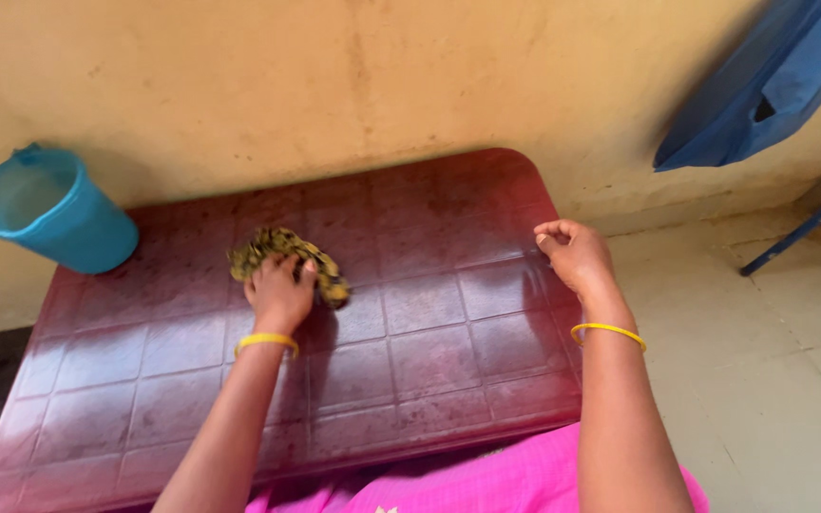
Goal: The person dips a cloth into a blue mug of water and uses it to wipe down a red plastic table.
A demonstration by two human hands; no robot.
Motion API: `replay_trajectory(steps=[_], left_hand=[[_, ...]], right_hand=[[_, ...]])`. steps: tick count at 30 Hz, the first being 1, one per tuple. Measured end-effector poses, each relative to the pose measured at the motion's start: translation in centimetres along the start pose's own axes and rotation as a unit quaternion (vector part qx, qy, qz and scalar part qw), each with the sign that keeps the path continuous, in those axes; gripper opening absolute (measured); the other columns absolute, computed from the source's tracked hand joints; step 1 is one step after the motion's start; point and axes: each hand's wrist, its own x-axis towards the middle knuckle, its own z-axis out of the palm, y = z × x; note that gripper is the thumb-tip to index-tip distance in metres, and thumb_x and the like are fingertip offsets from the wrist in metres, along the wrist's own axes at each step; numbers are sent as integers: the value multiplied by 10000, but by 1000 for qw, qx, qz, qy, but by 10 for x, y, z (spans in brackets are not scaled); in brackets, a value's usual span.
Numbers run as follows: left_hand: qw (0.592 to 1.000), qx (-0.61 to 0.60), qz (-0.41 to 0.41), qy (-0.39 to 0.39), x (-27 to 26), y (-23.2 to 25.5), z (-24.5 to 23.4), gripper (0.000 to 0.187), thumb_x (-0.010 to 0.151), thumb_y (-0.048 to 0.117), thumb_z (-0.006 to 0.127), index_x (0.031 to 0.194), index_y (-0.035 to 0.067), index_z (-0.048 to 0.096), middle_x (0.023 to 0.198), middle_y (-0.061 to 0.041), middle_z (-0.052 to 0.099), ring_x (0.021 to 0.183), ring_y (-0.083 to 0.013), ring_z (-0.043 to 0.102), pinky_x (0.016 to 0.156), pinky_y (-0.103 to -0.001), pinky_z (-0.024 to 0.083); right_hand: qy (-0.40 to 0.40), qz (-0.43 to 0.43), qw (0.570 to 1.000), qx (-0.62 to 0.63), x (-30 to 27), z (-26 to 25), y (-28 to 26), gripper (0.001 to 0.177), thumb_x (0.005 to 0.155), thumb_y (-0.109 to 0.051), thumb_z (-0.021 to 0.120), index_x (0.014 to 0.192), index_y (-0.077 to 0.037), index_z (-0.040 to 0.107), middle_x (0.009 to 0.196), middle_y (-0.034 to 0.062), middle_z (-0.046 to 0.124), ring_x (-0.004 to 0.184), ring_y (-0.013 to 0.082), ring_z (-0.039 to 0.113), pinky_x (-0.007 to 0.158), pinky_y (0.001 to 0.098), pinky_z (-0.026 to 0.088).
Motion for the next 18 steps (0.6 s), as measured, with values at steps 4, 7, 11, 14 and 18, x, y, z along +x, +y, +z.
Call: replay_trajectory(steps=[4,7,11,14,18], left_hand=[[992,85,-88,-24,82,39,17,611,979,570,510,1319,91,675,1539,-215,429,1423,-441,360,1168,-641,201],[988,82,-122,-50,99,109,24,575,932,571,511,1321,170,650,1501,-250,422,1376,-488,392,1087,-637,317],[976,-100,168,-91,16,228,44,242,874,322,631,933,140,780,1028,-84,773,1070,-326,671,1005,-576,414],[918,-62,385,-66,-81,286,46,374,781,203,737,1141,103,715,1220,-141,652,1202,-340,593,1071,-580,358],[855,-42,485,-178,-176,281,23,447,916,347,673,1248,51,630,1352,-187,568,1402,-393,434,1162,-601,232]], right_hand=[[20,-24,999,-16,2,-5,1,176,905,-166,740,1056,-85,780,952,30,772,848,112,664,795,296,521],[30,-20,999,-23,0,-11,-4,179,900,-174,742,1052,-88,780,947,21,774,843,108,669,792,289,517],[47,31,998,-8,-1,-17,-8,168,919,-139,714,1066,-99,784,926,42,762,779,118,643,700,291,509],[79,24,995,53,5,-21,0,138,951,-114,703,1050,-60,782,916,80,745,767,120,651,657,272,521],[103,-13,985,138,14,-31,14,138,959,-81,660,1062,-40,743,1012,43,757,840,106,702,691,241,549]])
